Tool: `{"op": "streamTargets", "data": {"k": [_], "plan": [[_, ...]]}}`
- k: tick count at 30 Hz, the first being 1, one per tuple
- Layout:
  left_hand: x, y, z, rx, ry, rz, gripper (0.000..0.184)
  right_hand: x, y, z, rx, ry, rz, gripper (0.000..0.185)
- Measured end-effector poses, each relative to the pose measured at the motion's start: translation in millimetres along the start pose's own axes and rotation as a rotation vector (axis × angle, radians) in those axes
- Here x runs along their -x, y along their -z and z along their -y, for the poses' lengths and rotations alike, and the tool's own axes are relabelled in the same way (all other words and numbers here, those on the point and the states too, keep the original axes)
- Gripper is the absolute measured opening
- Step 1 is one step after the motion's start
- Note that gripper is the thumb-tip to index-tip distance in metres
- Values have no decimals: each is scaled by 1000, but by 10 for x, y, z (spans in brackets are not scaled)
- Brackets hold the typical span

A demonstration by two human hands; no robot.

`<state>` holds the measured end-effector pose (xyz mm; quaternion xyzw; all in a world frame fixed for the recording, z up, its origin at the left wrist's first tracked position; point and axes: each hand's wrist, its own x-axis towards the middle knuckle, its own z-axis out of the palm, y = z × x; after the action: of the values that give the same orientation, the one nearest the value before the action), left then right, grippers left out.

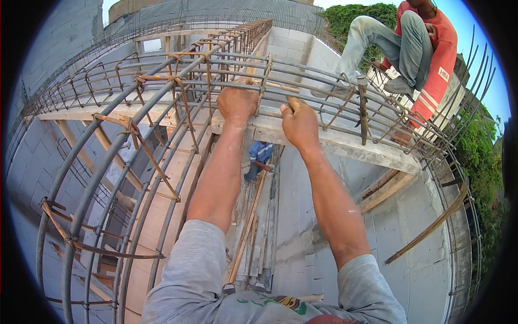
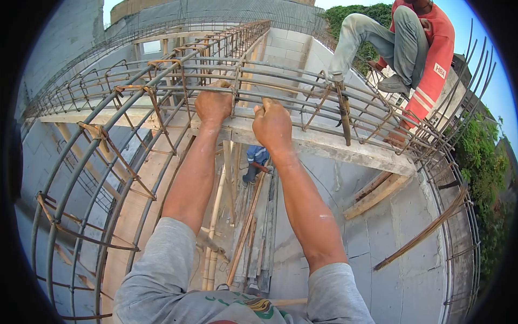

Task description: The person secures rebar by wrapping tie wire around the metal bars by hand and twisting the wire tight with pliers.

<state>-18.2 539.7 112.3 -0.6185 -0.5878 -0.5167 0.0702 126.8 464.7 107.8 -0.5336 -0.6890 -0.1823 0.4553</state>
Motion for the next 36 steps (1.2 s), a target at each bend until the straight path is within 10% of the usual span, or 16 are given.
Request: {"op": "streamTargets", "data": {"k": [24, 36], "plan": [[144, -117, 168, 34, -339, -400, 17, -446, -451, 242, -66, -365, 134, 25], [399, -64, 1, 283, -81, -321, 27, -434, -449, 208, -5, -327, 239, 34]]}}
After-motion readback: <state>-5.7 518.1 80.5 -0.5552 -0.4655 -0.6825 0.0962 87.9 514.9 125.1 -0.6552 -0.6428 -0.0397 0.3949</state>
